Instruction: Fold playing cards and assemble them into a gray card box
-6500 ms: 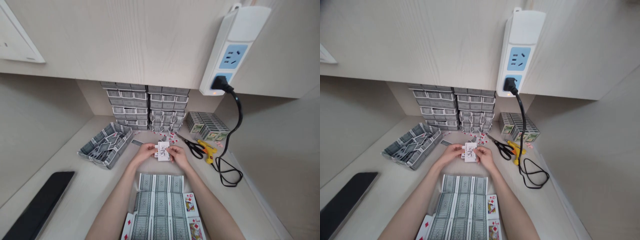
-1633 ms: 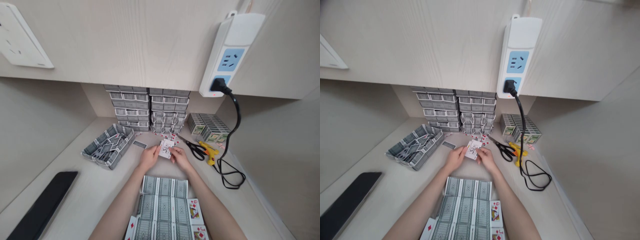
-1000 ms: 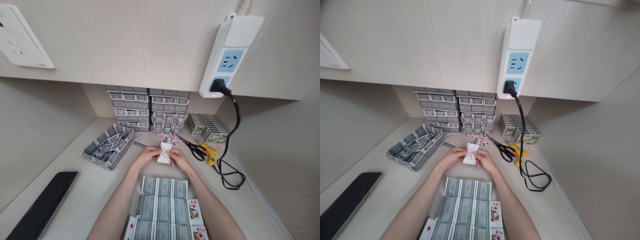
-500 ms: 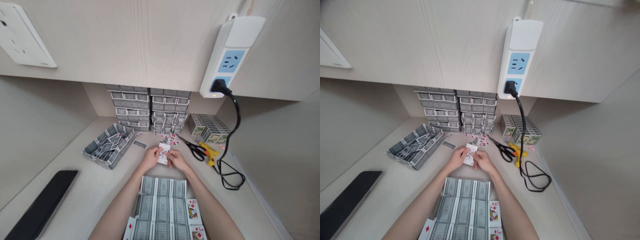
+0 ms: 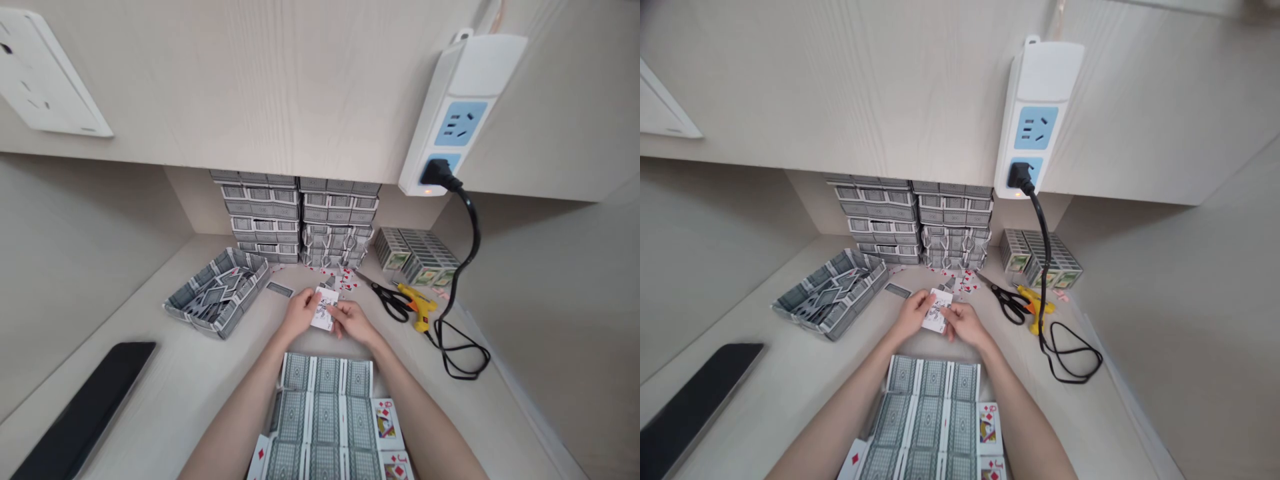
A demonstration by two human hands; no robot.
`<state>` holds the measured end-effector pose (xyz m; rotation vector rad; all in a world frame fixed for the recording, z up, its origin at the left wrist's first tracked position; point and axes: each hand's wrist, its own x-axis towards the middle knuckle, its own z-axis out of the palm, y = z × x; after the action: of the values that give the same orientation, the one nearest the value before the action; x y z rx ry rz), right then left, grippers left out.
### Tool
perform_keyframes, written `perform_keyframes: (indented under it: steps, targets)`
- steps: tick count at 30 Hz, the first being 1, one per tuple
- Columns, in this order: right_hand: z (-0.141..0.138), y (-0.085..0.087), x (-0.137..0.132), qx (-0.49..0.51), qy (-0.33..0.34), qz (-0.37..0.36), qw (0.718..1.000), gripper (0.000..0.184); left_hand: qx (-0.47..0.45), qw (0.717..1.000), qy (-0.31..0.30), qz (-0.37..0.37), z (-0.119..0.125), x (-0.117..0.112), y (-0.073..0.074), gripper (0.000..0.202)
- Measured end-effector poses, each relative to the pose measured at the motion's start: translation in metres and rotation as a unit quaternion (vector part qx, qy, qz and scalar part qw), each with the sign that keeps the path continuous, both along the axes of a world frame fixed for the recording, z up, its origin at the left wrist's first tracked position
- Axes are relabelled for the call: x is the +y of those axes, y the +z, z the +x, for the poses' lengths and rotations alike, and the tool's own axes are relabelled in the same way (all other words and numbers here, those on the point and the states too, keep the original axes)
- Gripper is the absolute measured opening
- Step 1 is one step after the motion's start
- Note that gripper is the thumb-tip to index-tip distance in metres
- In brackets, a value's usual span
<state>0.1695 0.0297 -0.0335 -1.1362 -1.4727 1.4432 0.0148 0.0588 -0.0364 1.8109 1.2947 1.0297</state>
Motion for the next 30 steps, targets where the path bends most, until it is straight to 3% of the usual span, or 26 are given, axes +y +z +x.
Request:
perform_keyframes:
  steps: [8,14,24,30]
  targets:
    - [-0.0028,0.0012,-0.0021,-0.019,0.026,0.001,0.999,0.036,0.105,0.993,0.041,0.042,0.0034,-0.0012,0.003,0.04]
    - [-0.0036,0.0025,-0.0027,-0.009,0.042,0.0,0.999,0.037,0.118,0.99,0.066,0.046,0.0042,-0.0019,0.0035,0.045]
    - [-0.0073,0.0015,-0.0001,0.034,-0.023,0.014,0.999,0.032,0.096,0.991,0.085,0.047,0.0028,-0.0003,0.0068,0.047]
    - [-0.0057,0.0076,-0.003,0.05,-0.052,0.028,0.997,0.037,0.014,0.999,0.04,0.014,0.0024,-0.0007,0.0025,0.049]
